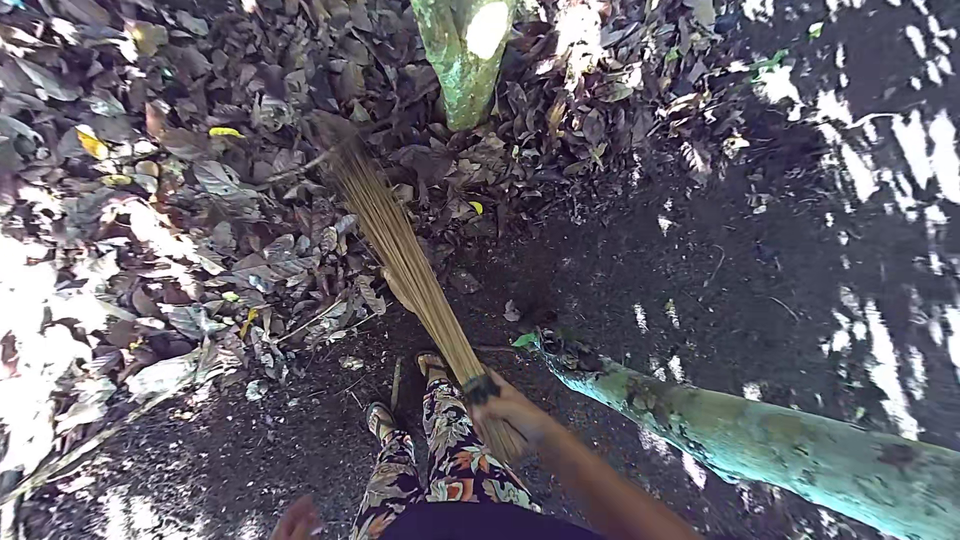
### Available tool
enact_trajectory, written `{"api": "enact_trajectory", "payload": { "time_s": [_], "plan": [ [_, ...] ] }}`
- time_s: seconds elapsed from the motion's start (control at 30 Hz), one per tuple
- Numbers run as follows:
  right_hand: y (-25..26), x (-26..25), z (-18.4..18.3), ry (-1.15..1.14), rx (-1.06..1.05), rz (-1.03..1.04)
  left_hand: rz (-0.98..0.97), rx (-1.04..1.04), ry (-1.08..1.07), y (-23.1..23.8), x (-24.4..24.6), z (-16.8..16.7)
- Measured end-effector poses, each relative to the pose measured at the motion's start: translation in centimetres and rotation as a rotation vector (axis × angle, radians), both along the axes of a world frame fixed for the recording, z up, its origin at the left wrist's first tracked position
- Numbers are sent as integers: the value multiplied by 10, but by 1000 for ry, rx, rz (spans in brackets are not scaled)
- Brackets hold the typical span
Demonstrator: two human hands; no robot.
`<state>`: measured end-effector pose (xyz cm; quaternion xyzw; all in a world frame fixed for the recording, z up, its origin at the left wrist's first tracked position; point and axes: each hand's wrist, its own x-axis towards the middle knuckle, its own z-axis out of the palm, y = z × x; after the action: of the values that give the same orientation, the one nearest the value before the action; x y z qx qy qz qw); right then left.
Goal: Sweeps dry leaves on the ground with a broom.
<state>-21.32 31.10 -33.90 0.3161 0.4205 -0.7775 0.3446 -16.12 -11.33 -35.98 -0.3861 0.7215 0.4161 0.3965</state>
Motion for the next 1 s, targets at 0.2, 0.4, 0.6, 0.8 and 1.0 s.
{"api": "enact_trajectory", "payload": {
  "time_s": [0.2,0.4,0.6,0.8,1.0],
  "plan": [
    [14,75,55,-291,-50,-520,-15,33,41,40,-17,-5],
    [33,3,-62,-350,-111,-317,3,34,-20,41,-7,0],
    [23,-29,-57,-69,-290,133,31,-64,-92,26,-2,-9],
    [55,36,30,-51,-136,8,36,-12,-6,40,-15,-7],
    [89,50,-24,-217,170,-394,74,57,16,61,-6,1]
  ]
}}
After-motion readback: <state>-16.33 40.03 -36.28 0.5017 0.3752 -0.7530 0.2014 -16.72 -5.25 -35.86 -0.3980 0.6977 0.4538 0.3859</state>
